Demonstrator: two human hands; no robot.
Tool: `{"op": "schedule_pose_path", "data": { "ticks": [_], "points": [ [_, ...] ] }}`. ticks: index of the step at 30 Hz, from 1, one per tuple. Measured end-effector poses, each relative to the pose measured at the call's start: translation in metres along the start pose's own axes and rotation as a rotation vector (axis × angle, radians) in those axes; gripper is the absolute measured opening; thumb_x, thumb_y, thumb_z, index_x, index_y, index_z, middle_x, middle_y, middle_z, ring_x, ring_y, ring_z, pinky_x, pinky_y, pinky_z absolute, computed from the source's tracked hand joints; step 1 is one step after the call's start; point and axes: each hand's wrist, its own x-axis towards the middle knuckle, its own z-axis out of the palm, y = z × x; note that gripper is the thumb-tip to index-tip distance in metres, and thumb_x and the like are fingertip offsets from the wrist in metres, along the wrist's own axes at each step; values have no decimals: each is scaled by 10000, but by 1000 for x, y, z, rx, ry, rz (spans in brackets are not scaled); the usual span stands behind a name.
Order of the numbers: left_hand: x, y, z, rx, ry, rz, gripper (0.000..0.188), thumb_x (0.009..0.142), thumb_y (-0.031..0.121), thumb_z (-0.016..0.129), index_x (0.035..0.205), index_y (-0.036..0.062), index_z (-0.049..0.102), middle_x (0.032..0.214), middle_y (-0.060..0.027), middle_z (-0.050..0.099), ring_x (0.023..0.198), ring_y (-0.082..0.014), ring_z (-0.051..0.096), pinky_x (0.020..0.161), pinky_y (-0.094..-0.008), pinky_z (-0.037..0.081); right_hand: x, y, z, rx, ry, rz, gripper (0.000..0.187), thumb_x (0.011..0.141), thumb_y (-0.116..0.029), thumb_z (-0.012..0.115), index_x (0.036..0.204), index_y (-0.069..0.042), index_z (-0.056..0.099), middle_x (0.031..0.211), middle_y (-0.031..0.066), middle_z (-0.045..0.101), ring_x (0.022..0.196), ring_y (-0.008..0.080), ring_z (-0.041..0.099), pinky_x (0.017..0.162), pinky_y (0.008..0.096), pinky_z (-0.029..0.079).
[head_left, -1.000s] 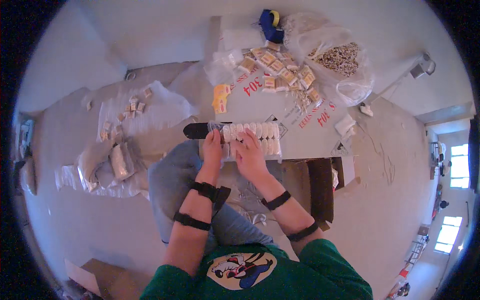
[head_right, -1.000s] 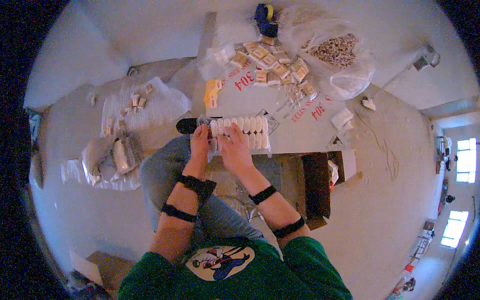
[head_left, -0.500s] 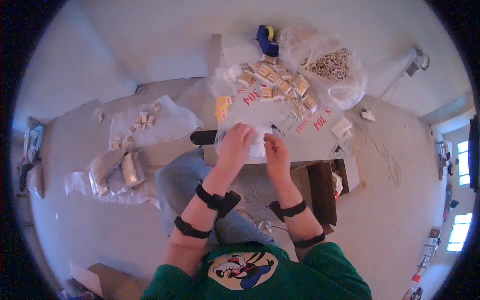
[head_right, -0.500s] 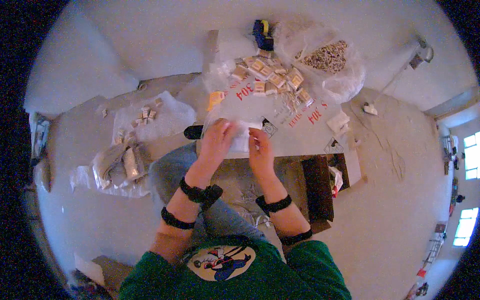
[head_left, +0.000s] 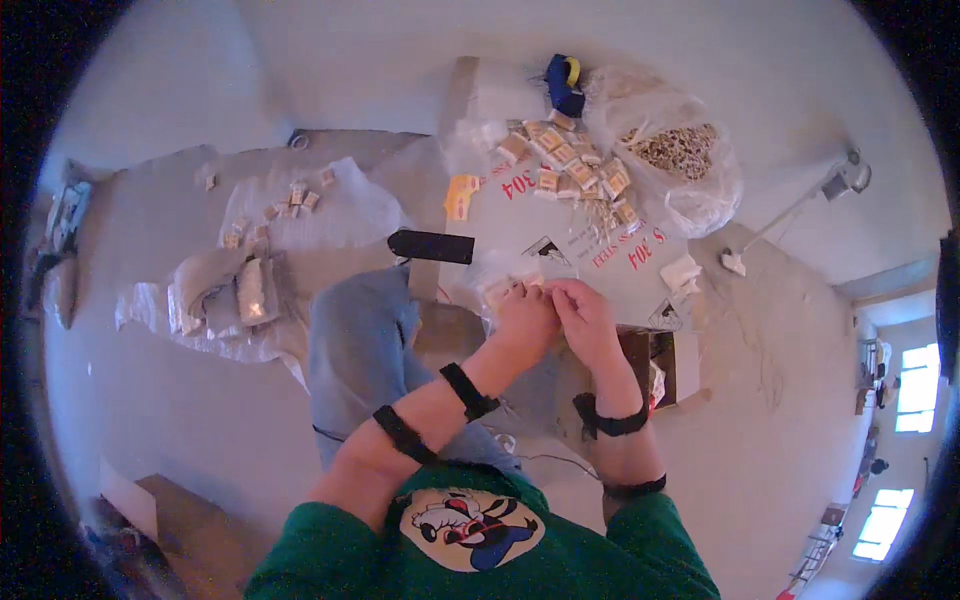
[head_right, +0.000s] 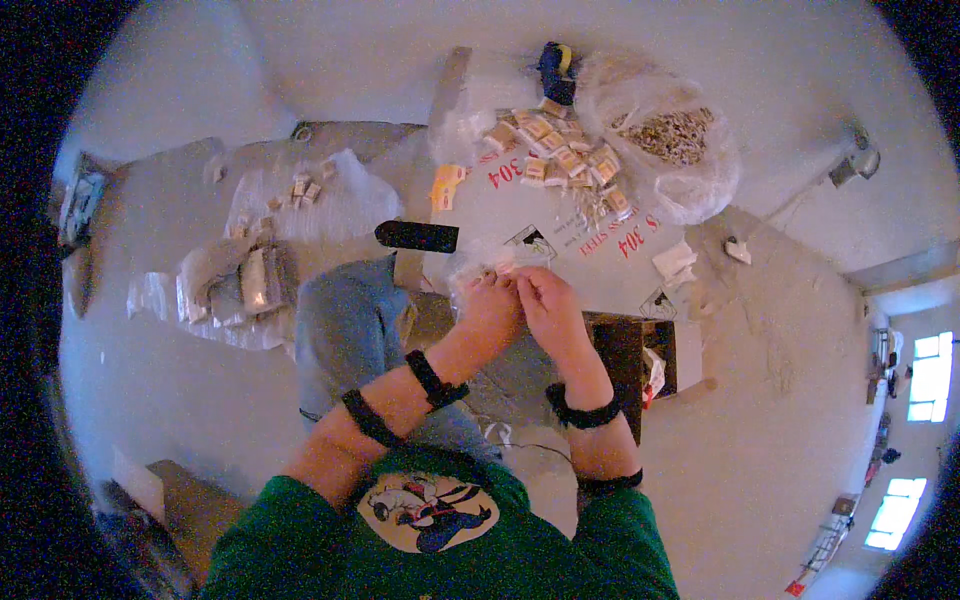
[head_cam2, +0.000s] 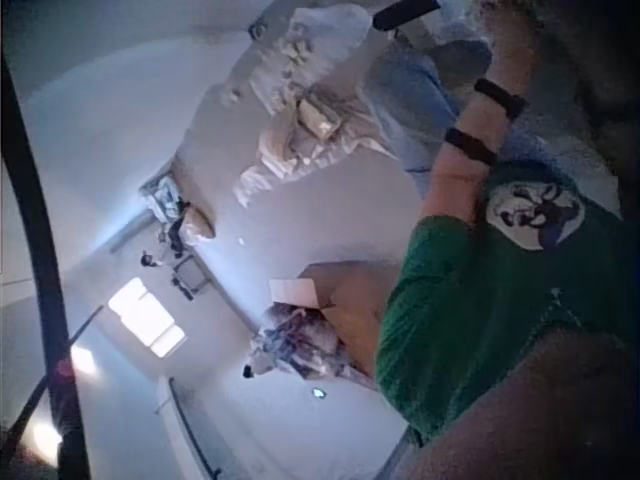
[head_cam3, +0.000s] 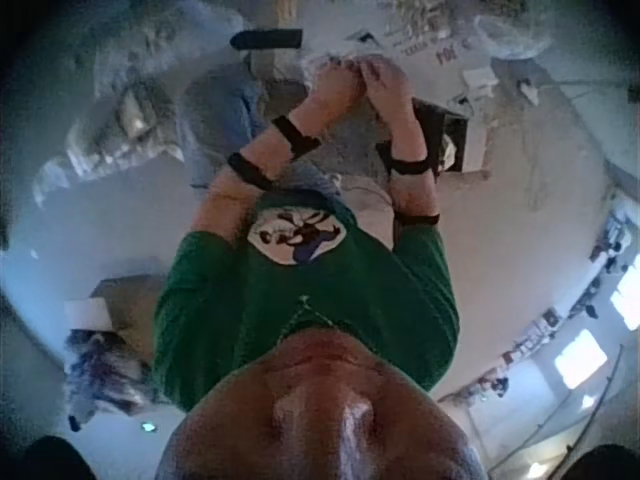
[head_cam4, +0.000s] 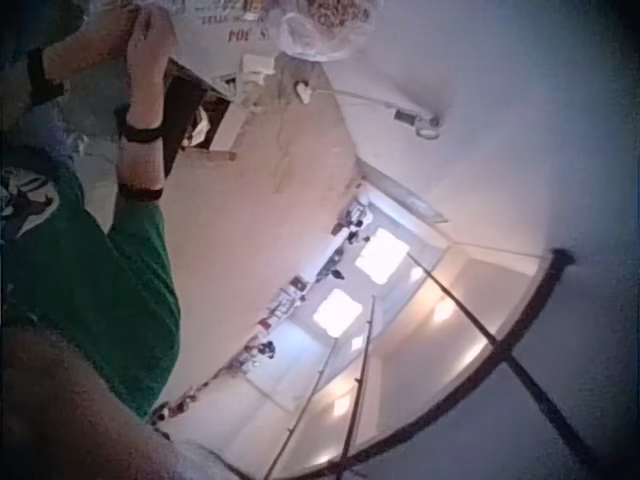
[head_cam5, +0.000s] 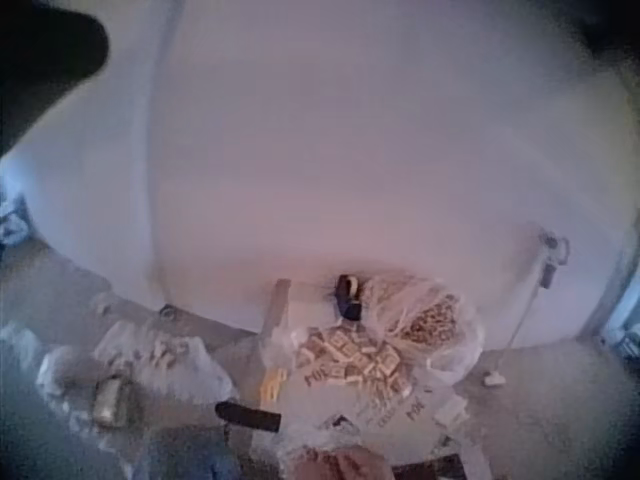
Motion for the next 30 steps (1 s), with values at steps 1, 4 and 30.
{"op": "schedule_pose_path", "data": {
  "ticks": [1, 4, 30],
  "points": [
    [-2, -4, 13, 16, 82, 4, 284, 772, 245, 566, 969, 55, 643, 983, -137, 620, 1017, -315, 563, 848, -467, 443, 6, -3, 2, -69, -126, -56, 162, 888, -111, 493, 945, -8, 605, 884, 153, 638, 821, 299, 615, 757, 352, 491],
    [-3, -16, 33, 182, 272, 233, 271, 746, 220, 575, 931, 40, 658, 926, -96, 635, 978, -273, 567, 839, -432, 427, 27, -7, 2, -212, -426, 26, 214, 886, -136, 463, 979, -1, 601, 1016, 194, 615, 947, 375, 577, 836, 409, 469],
    [-26, -23, 19, -5, 239, 734, 119, 696, 203, 545, 764, 122, 599, 771, -10, 541, 846, -176, 522, 779, -311, 395, 30, 22, 37, 419, -328, 556, 348, 872, -377, 545, 975, -48, 592, 853, 52, 619, 682, 147, 565, 605, 305, 457]
  ]
}}
